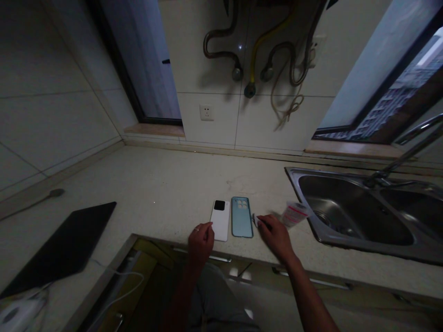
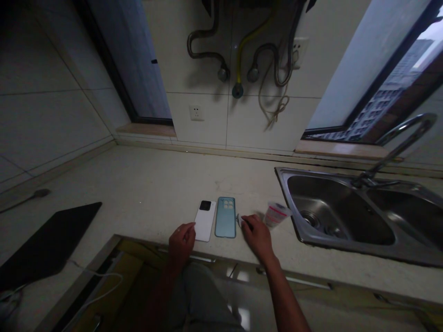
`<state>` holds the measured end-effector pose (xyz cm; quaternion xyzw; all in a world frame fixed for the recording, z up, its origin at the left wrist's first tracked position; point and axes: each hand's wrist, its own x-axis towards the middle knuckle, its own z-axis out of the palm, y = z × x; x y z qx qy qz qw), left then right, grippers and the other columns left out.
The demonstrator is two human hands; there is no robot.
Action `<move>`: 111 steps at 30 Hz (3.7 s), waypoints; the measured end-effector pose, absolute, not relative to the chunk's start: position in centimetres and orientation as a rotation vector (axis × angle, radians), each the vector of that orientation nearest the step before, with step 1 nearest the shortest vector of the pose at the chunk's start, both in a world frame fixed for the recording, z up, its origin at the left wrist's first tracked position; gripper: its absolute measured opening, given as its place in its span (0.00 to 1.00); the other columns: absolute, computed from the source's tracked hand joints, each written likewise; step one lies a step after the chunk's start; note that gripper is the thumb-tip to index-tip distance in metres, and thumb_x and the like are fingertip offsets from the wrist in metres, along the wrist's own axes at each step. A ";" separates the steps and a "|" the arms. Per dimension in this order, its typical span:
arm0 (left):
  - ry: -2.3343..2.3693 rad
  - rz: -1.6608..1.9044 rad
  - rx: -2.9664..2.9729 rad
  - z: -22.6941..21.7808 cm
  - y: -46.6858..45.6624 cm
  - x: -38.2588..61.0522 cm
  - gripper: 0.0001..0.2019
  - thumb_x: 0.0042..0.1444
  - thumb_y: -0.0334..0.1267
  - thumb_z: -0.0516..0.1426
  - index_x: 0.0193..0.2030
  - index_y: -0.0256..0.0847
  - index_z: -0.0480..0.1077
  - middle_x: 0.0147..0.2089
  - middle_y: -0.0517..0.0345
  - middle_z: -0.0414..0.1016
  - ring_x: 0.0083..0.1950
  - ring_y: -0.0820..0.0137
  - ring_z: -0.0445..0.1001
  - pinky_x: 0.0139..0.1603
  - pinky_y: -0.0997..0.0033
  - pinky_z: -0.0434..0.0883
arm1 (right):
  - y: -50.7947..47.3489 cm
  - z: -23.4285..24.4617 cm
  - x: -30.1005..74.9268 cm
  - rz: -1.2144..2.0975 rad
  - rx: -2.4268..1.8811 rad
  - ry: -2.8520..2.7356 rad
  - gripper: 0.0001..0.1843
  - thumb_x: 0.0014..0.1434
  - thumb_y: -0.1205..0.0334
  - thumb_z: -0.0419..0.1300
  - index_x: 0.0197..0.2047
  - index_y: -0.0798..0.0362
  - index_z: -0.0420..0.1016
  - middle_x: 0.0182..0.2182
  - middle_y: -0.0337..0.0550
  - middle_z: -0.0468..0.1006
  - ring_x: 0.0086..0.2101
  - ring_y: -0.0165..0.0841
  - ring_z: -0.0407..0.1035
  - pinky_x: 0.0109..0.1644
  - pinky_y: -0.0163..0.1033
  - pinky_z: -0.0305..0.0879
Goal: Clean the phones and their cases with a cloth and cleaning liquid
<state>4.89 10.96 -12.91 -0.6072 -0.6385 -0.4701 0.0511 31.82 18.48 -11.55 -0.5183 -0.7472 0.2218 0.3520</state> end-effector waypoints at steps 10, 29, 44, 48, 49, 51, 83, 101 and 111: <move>-1.931 -1.357 -1.843 -13.3 11.0 5.0 0.14 0.64 0.36 0.50 0.39 0.38 0.77 0.30 0.54 0.77 0.30 0.71 0.74 0.34 0.73 0.71 | 18.8 -11.5 32.1 0.667 -1.248 -1.851 0.20 0.64 0.47 0.56 0.43 0.52 0.82 0.38 0.49 0.82 0.37 0.42 0.75 0.42 0.46 0.71; -1.901 -1.335 -1.832 -13.2 11.2 5.3 0.12 0.62 0.34 0.51 0.39 0.38 0.76 0.30 0.55 0.77 0.30 0.72 0.74 0.35 0.72 0.71 | 18.5 -11.3 32.2 0.673 -1.231 -1.873 0.18 0.65 0.49 0.54 0.42 0.51 0.81 0.39 0.48 0.81 0.40 0.42 0.75 0.45 0.47 0.71; -1.959 -1.382 -1.847 -13.0 10.8 5.2 0.13 0.63 0.37 0.51 0.39 0.38 0.77 0.30 0.54 0.77 0.30 0.71 0.74 0.34 0.72 0.72 | 15.6 -9.5 33.5 0.615 -1.041 -1.759 0.14 0.64 0.51 0.58 0.41 0.48 0.82 0.35 0.47 0.82 0.37 0.40 0.76 0.42 0.45 0.72; -1.970 -1.511 -1.797 -12.1 10.5 5.5 0.13 0.63 0.38 0.51 0.39 0.38 0.77 0.28 0.56 0.76 0.26 0.73 0.70 0.30 0.73 0.70 | 14.4 -9.0 36.7 0.335 -1.106 -1.544 0.10 0.62 0.54 0.62 0.41 0.49 0.81 0.36 0.47 0.80 0.38 0.40 0.74 0.44 0.45 0.71; -1.964 -1.536 -1.777 -11.6 10.5 5.9 0.13 0.63 0.38 0.51 0.39 0.38 0.76 0.27 0.57 0.75 0.25 0.73 0.68 0.29 0.73 0.69 | 14.6 -8.9 37.6 0.263 -1.149 -1.425 0.11 0.61 0.54 0.62 0.43 0.50 0.80 0.37 0.47 0.80 0.38 0.40 0.74 0.45 0.46 0.70; -1.925 -1.566 -1.814 -10.1 10.8 7.6 0.13 0.63 0.37 0.51 0.40 0.38 0.76 0.28 0.56 0.75 0.25 0.73 0.68 0.30 0.72 0.69 | 15.3 -8.5 39.0 0.211 -1.222 -1.181 0.19 0.60 0.51 0.63 0.52 0.52 0.76 0.42 0.49 0.78 0.40 0.40 0.73 0.47 0.46 0.70; -2.409 -3.186 -1.417 -6.6 13.8 18.1 0.43 0.40 0.59 0.69 0.60 0.34 0.71 0.49 0.45 0.80 0.45 0.60 0.80 0.45 0.61 0.79 | 16.6 -5.9 31.6 1.493 -0.789 -0.660 0.28 0.39 0.52 0.78 0.43 0.54 0.79 0.42 0.47 0.84 0.40 0.41 0.78 0.46 0.45 0.76; -2.275 -2.486 -1.593 -7.8 15.8 18.6 0.23 0.67 0.48 0.44 0.55 0.37 0.72 0.52 0.42 0.78 0.52 0.60 0.76 0.54 0.57 0.73 | 15.8 -6.3 28.7 1.219 -0.774 -0.690 0.26 0.44 0.51 0.74 0.45 0.55 0.78 0.41 0.46 0.84 0.42 0.40 0.78 0.48 0.46 0.75; -2.309 -2.542 -1.408 -7.5 16.2 17.6 0.22 0.64 0.52 0.46 0.43 0.38 0.73 0.42 0.45 0.80 0.42 0.63 0.78 0.42 0.66 0.74 | 15.5 -6.3 28.9 1.270 -0.755 -0.579 0.28 0.44 0.45 0.74 0.43 0.53 0.76 0.41 0.45 0.83 0.42 0.41 0.78 0.49 0.47 0.76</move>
